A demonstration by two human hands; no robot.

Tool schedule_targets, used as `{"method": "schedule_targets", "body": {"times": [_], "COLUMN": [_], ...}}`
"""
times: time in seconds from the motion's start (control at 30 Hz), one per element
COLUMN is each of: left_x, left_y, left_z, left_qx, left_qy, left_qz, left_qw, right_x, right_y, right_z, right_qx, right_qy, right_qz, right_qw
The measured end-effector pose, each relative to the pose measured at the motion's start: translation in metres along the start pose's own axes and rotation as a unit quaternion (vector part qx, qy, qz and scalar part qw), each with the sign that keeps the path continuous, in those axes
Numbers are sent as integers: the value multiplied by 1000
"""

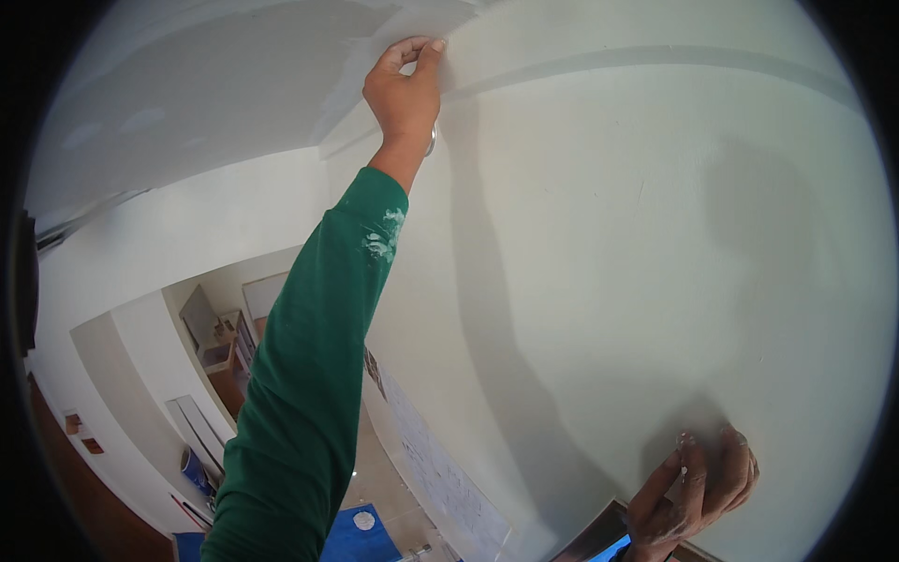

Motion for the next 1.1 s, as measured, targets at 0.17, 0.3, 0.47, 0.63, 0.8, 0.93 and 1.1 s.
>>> {"method": "schedule_targets", "body": {"times": [0.17, 0.3, 0.47, 0.63, 0.8, 0.93, 1.1], "left_x": [7, 9, 3, -3, -1, 0, -1], "left_y": [0, 2, 2, 27, 45, 45, 37], "left_z": [-1, 1, 4, 6, 10, 12, 13], "left_qx": [-1, 9, 32, 134, 237, 235, 222], "left_qy": [-6, 5, 32, -8, -39, -13, 8], "left_qz": [-12, 30, 18, 53, 62, 64, 92], "left_qw": [1000, 999, 999, 990, 969, 970, 971], "right_x": [0, 0, -2, -3, -2, -2, -2], "right_y": [-1, -1, 0, -1, -1, -1, -1], "right_z": [-1, -1, 0, 0, 0, 1, 2], "right_qx": [2, 4, 8, -4, -3, -2, -3], "right_qy": [-1, -2, -8, 2, 2, 7, 4], "right_qz": [2, 0, 3, 3, 7, 10, 20], "right_qw": [1000, 1000, 1000, 1000, 1000, 1000, 1000]}}
Point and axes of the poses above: each hand's wrist, its own x-axis towards the middle knuckle, its own z-axis out of the palm, y = z × x, the point moved 6 cm from there along x, towards the middle knuckle, and after that the axes turned 8 degrees about -z, right-handed, at the moved point
